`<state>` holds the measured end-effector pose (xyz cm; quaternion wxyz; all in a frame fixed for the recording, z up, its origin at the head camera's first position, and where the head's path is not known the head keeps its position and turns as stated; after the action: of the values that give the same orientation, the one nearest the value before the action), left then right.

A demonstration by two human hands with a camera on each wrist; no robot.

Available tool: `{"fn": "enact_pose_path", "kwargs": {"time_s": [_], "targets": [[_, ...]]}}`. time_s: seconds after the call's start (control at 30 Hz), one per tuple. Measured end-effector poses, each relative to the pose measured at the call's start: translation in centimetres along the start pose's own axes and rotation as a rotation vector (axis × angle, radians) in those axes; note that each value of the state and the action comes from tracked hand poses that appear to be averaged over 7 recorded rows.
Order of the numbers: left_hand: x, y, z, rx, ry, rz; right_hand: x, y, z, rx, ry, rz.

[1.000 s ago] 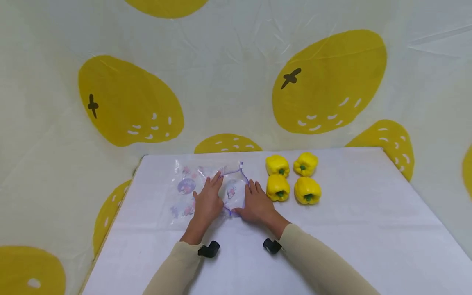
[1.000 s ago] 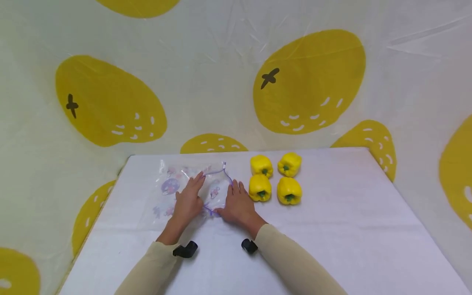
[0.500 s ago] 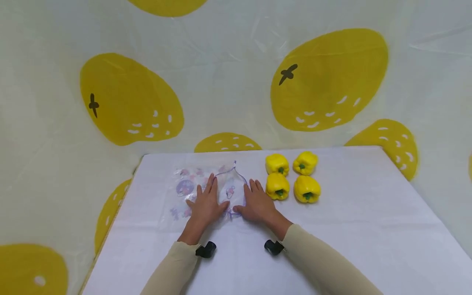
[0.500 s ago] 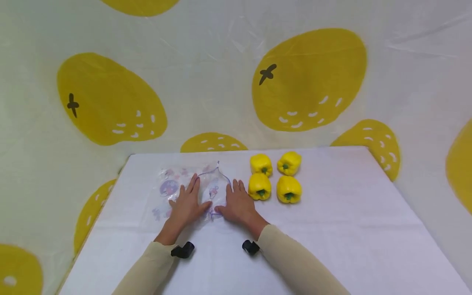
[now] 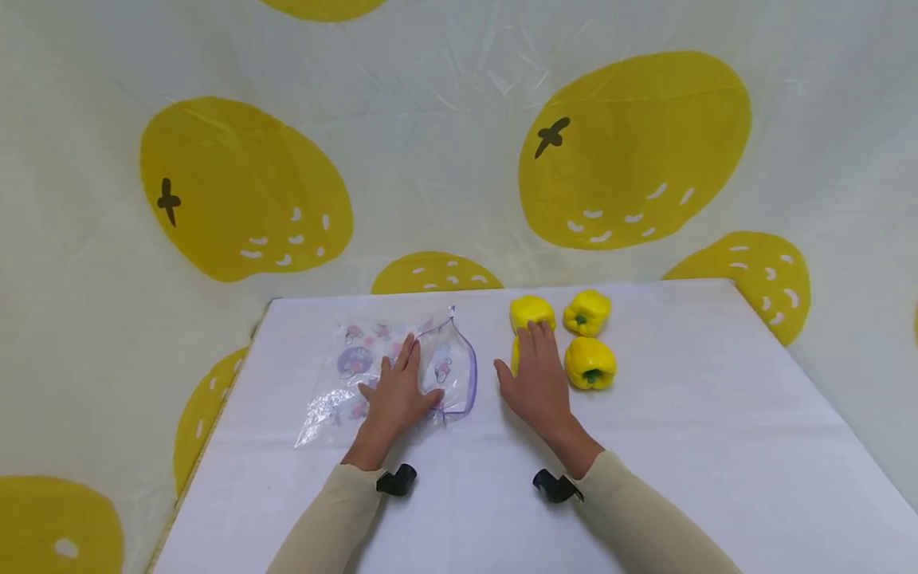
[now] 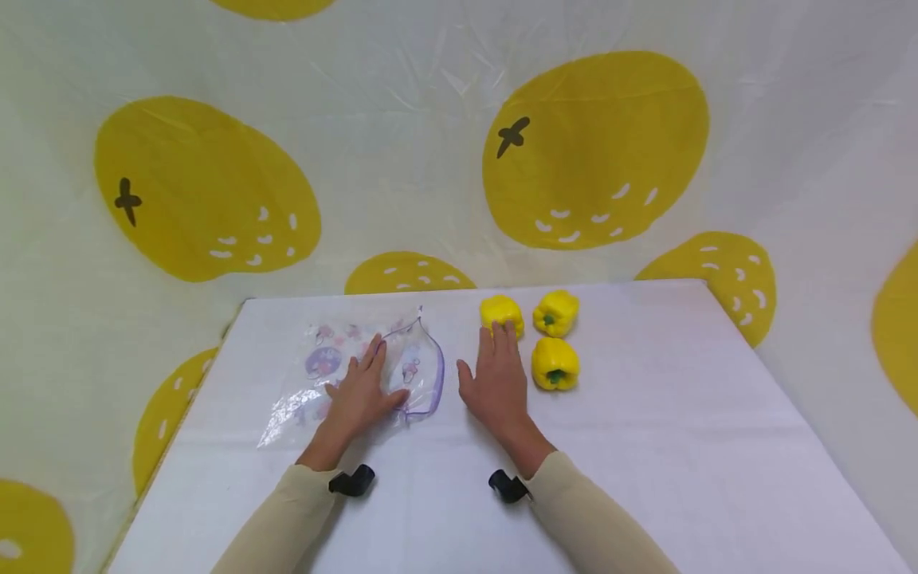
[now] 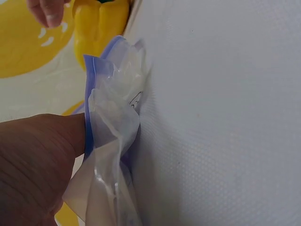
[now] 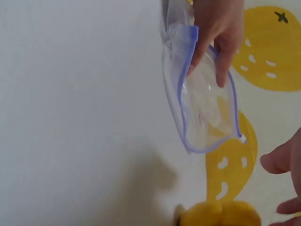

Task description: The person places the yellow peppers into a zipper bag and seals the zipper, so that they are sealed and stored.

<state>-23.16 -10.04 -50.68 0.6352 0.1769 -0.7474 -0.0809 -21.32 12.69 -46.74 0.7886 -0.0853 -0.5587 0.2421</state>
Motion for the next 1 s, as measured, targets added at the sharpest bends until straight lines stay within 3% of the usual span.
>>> {"fn": "enact_pose_path", "kwargs": {"time_s": [0.23,0.57,0.8,1.0], "targets": [[-0.1,-0.1,0.1,0.009,-0.009,-0.006,-0.9,2.1,-0.1,-0.183,-0.141,0.041],[-0.3,-0.2,0.2,-0.002,-0.011,-0.026,-1.8,3.6,-0.1,-0.287,-0.133,0.159],[-0.5,-0.3,0.1,-0.011,0.003,-0.04,-1.8,4.3,-0.4,-0.331,-0.074,0.262],[0.1,-0.1,0.3,0.001,-0.024,-0.034,-1.5,3.8,0.1,-0.35,-0.11,0.283]]}}
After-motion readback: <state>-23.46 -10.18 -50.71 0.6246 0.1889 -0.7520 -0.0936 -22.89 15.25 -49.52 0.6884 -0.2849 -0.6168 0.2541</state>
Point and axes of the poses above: each hand's wrist, its own z-axis towards the middle knuckle, its own x-axis out of the back of the hand, y = z × x, the point moved 4 cm from there along z, towards the middle knuckle, and after that the axes turned 10 degrees about x, right-handed, at the moved point
